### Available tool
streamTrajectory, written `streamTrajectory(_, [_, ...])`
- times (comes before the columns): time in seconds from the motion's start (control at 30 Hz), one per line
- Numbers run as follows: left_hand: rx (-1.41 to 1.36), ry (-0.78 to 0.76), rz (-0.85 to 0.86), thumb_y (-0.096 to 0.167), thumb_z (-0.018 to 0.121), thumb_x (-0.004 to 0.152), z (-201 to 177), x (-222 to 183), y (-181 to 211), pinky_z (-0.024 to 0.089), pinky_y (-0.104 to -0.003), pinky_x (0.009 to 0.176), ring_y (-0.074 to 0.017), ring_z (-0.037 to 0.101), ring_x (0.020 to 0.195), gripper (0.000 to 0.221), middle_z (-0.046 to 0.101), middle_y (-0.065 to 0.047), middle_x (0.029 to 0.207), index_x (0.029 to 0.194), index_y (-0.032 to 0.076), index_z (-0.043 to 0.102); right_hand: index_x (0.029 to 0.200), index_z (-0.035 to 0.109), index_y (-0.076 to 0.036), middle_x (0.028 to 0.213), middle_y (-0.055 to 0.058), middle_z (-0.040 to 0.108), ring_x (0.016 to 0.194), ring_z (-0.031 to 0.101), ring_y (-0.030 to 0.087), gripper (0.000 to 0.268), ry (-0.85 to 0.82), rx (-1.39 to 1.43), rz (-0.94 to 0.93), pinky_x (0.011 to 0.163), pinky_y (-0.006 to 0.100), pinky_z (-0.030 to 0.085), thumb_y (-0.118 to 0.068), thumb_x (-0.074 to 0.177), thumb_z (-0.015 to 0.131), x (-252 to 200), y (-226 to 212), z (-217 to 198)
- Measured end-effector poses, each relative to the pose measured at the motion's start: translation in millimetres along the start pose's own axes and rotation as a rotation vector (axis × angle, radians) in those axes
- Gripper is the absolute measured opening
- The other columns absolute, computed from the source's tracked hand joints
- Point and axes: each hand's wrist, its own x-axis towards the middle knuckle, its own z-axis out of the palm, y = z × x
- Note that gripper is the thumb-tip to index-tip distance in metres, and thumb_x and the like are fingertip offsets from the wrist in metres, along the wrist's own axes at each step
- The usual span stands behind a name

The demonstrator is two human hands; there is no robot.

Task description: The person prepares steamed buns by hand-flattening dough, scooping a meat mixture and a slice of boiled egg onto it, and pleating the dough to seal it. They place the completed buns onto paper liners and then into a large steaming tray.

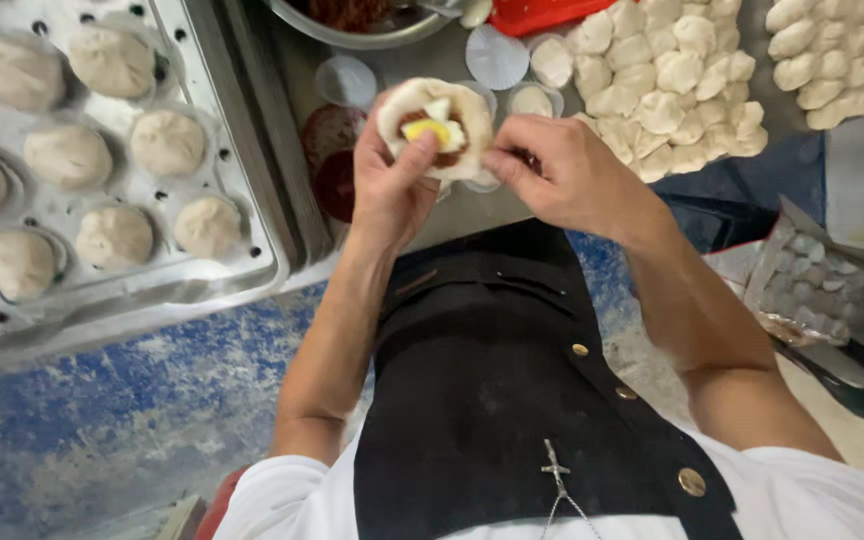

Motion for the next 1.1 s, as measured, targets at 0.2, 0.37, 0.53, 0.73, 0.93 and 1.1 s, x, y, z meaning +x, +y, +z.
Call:
streamTrajectory(0.2, [0.006, 0.061, 0.175, 0.006, 0.071, 0.104, 19, -23, -18, 0.057, -0.041, 0.109, -0.0230, 0.065, 0.122, 0.046, 0.062, -0.014, 0.134, 0.144, 0.001, 0.049, 0.122, 0.054, -0.003, 0.099, 0.002, 0.068, 0.089, 0.067, 0.008, 0.032, 0.033, 0.667, -0.080, 0.079, 0.024, 0.059, -0.007, 0.097, 0.073, -13, 2, 21])
streamTrajectory(0.37, [0.236, 0.172, 0.301, 0.006, 0.071, 0.103, 54, -45, -64, 0.056, -0.039, 0.109, -0.0218, 0.064, 0.124, 0.049, 0.062, -0.012, 0.134, 0.147, 0.002, 0.049, 0.120, 0.060, -0.001, 0.095, 0.006, 0.067, 0.078, 0.064, 0.010, 0.020, 0.321, 0.216, -0.319, 0.068, 0.025, 0.054, -0.003, 0.107, 0.076, -50, 38, 16])
streamTrajectory(0.53, [0.438, 0.054, 0.195, 0.003, 0.071, 0.106, 84, -56, -107, 0.054, -0.031, 0.103, -0.0154, 0.061, 0.118, 0.046, 0.062, -0.009, 0.128, 0.148, 0.001, 0.051, 0.134, 0.056, -0.003, 0.099, 0.001, 0.069, 0.077, 0.063, 0.007, 0.036, 0.053, 0.801, -0.045, 0.065, 0.024, 0.055, -0.007, 0.101, 0.069, -93, 84, -28])
streamTrajectory(0.73, [0.595, 0.096, 0.105, 0.002, 0.065, 0.107, 119, -61, -146, 0.055, -0.028, 0.106, -0.0127, 0.061, 0.122, 0.039, 0.062, -0.005, 0.132, 0.143, 0.004, 0.052, 0.120, 0.063, -0.003, 0.099, 0.007, 0.068, 0.085, 0.066, 0.013, 0.019, 0.298, 0.159, -0.318, 0.072, 0.029, 0.057, -0.003, 0.106, 0.076, -122, 110, -44])
streamTrajectory(0.93, [0.640, -0.068, 0.080, -0.001, 0.063, 0.109, 125, -61, -146, 0.059, -0.032, 0.104, -0.0158, 0.064, 0.121, 0.037, 0.063, -0.008, 0.131, 0.144, 0.003, 0.052, 0.116, 0.060, -0.006, 0.102, 0.007, 0.065, 0.084, 0.066, 0.011, 0.016, 0.213, 0.234, -0.484, 0.066, 0.022, 0.059, -0.006, 0.107, 0.073, -135, 120, -65])
streamTrajectory(1.1, [0.541, -0.116, -0.071, 0.002, 0.058, 0.108, 143, -56, -135, 0.068, -0.035, 0.086, -0.0177, 0.070, 0.108, 0.036, 0.064, -0.009, 0.125, 0.143, 0.005, 0.049, 0.125, 0.058, -0.005, 0.102, 0.006, 0.069, 0.090, 0.070, 0.012, 0.026, -0.009, 0.584, -0.318, 0.079, 0.028, 0.062, -0.009, 0.103, 0.071, -138, 119, -83])
